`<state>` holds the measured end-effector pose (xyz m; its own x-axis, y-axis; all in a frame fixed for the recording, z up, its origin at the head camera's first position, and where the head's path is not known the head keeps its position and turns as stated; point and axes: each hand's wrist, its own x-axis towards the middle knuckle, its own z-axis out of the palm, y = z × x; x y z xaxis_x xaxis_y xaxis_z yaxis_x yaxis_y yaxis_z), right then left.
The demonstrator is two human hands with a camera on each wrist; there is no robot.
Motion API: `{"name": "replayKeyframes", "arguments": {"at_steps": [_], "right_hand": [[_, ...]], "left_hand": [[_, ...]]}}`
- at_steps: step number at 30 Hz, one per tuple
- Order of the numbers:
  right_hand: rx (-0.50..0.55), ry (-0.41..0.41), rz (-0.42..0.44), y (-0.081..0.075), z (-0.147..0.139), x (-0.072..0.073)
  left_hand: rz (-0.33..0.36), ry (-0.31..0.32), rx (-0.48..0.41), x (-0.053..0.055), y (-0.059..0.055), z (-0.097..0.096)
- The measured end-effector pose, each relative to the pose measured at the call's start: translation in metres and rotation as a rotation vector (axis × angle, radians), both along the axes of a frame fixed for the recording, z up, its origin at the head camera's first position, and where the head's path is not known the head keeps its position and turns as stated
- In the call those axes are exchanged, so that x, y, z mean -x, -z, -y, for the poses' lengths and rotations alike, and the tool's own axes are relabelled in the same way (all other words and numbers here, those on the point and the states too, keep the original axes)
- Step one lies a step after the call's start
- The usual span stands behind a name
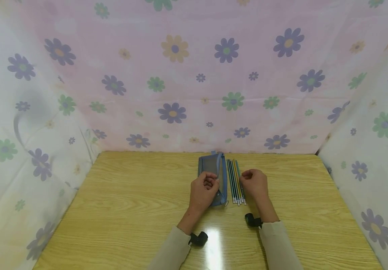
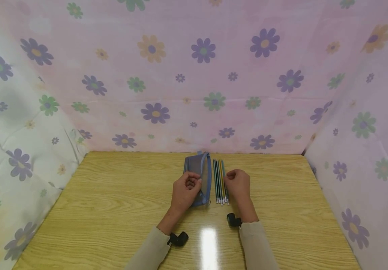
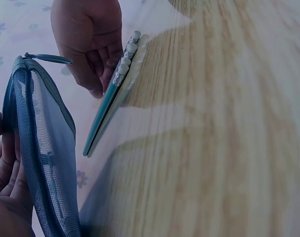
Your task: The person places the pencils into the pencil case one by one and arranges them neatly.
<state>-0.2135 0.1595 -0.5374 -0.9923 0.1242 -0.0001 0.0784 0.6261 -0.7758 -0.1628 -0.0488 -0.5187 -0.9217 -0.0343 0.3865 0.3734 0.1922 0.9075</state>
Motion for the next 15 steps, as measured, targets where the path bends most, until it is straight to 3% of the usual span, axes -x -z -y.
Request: {"name": "replayKeyframes", "arguments": {"at_steps": [15], "right_hand": [[-0.015, 0.024, 0.024, -0.0026, 0.0027, -0.0027]], "left_hand": [[0.004, 0.006, 0.003, 0.0009, -0.0011, 0.0010]]}}
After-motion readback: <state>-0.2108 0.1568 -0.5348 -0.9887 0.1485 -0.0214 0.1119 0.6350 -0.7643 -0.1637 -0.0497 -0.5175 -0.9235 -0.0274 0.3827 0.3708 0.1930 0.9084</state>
